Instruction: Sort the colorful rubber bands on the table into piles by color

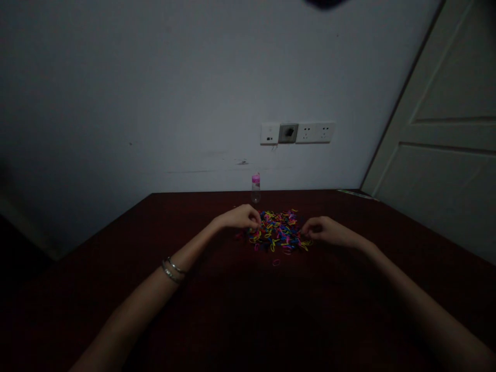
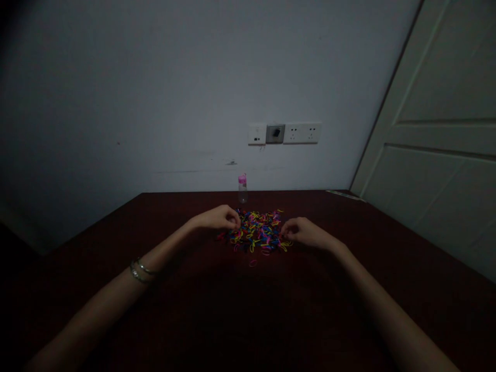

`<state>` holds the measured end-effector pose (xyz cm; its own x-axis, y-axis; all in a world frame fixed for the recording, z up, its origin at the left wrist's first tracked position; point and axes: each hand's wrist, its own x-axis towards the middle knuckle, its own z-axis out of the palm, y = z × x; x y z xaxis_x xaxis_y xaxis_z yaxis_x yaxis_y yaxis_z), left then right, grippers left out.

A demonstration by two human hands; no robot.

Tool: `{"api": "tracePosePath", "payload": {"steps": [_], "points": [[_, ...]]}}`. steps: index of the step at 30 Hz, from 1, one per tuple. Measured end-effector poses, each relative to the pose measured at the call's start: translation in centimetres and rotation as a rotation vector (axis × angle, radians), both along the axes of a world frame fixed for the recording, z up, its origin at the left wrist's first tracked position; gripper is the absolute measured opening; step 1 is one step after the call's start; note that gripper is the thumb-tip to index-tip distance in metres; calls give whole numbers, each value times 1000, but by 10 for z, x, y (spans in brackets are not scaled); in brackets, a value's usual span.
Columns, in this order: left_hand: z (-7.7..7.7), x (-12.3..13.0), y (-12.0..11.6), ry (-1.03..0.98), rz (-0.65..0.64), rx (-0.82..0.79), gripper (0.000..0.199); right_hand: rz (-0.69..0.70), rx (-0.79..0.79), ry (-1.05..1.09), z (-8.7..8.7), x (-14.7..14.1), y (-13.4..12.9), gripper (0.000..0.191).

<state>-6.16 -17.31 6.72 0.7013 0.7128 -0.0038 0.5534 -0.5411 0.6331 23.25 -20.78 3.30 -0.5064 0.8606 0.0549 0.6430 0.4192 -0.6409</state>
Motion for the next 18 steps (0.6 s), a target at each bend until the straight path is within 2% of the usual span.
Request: {"api": "tracePosePath", "payload": {"steps": [4,7,11,15,18], "points": [[-12,5,-18,113,-129,-52,16,38,25,30,-1,-17,-11,16],[-16,10,-29,154,-174,-51,16,101,40,39,-3,-36,-21,17],[-21,22,-46,213,-159,12,24,189,82,6,-6,-53,-32,20],[-28,30,-56,251,-132,83,31,172,110,-4,-5,-53,-33,21],[-33,32,-57,274,-125,109,28,137,138,-11,-3,-48,-28,19]]}}
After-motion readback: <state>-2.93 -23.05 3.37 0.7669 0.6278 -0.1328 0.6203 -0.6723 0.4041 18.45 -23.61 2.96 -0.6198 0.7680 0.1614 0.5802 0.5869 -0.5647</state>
